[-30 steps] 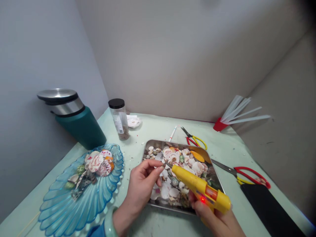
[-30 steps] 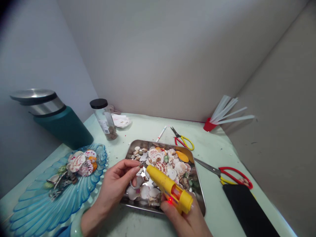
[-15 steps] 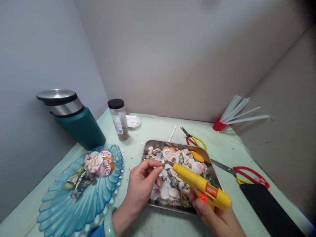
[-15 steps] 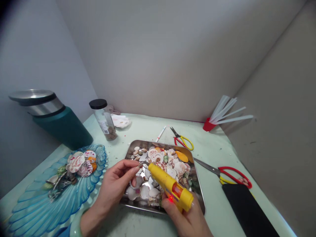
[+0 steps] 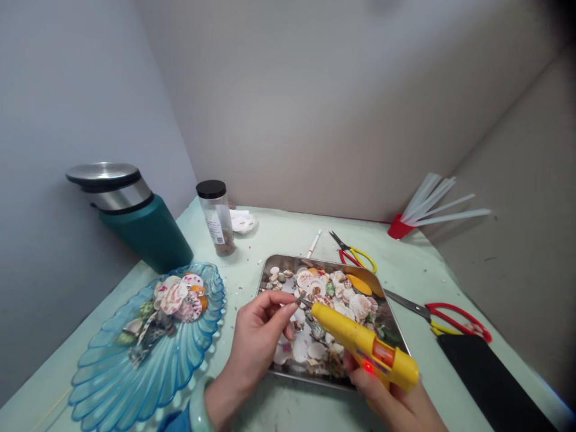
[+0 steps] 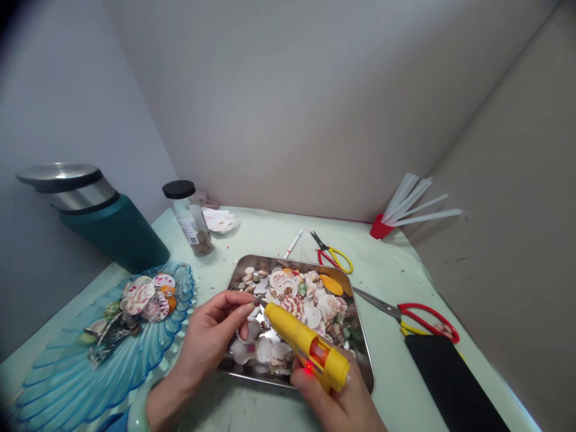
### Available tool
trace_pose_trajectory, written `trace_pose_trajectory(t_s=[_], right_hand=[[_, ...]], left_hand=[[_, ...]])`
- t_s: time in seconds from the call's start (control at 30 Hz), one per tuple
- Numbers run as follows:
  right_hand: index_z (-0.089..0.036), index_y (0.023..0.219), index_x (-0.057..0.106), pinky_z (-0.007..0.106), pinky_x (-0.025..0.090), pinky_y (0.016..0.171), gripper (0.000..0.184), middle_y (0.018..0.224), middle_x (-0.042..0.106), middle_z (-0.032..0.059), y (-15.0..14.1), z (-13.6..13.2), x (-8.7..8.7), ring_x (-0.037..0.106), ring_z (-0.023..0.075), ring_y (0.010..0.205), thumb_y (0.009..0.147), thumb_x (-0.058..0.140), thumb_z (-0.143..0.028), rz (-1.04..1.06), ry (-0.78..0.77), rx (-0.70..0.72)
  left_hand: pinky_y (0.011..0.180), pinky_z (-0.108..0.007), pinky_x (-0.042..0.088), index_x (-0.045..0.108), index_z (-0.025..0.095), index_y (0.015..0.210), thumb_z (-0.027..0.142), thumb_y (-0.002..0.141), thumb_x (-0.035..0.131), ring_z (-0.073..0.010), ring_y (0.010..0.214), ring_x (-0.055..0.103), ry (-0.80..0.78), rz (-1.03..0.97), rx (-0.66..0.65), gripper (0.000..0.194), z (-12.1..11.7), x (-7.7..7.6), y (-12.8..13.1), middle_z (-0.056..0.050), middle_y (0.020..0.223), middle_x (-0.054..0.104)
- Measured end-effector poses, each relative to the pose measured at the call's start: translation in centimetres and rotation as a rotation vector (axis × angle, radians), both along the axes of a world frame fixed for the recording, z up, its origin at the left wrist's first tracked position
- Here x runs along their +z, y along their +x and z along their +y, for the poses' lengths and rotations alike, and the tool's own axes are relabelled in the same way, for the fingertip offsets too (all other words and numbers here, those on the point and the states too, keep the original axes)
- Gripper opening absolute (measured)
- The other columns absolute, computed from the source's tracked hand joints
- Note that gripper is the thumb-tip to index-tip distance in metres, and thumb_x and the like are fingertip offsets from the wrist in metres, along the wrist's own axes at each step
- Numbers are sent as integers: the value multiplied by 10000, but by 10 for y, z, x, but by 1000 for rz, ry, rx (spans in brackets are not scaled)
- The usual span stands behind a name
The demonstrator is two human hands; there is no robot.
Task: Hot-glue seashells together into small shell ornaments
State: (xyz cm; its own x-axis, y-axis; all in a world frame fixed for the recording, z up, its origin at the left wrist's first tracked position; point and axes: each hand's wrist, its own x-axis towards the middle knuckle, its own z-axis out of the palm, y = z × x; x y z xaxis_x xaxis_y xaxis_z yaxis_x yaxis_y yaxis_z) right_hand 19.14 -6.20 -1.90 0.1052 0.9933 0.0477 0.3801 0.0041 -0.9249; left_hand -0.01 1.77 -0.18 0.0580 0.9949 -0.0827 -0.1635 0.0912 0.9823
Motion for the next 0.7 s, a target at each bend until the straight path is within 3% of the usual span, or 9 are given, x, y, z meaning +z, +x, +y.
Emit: trace_pose_trajectory(t_s=[0.27,0.43,0.7], right_hand=[[-203,791,714,314,560,657,397,734,707,71,0,-1,-1,662,230,689,793,582,-577,-38,27,28],[-189,787,700,273,546,566,399,663,664,54,-1,3,5,607,185,580,806,575,-567,31,25,18],[-195,780,713,267,538,549,399,701,674,66,-3,2,5,620,201,629,790,589,-575,6,22,-6]], left_hand=[[423,-161,397,689,130,773,263,698,718,-79,393,517,-8,19,-3,156,0,-3,0,40,451,586],[423,-159,392,693,129,772,274,700,719,-77,386,501,-30,19,-10,164,0,-1,0,42,412,570],[404,-160,398,691,133,765,282,698,719,-81,383,501,-23,29,-9,165,-1,-1,0,45,417,568]])
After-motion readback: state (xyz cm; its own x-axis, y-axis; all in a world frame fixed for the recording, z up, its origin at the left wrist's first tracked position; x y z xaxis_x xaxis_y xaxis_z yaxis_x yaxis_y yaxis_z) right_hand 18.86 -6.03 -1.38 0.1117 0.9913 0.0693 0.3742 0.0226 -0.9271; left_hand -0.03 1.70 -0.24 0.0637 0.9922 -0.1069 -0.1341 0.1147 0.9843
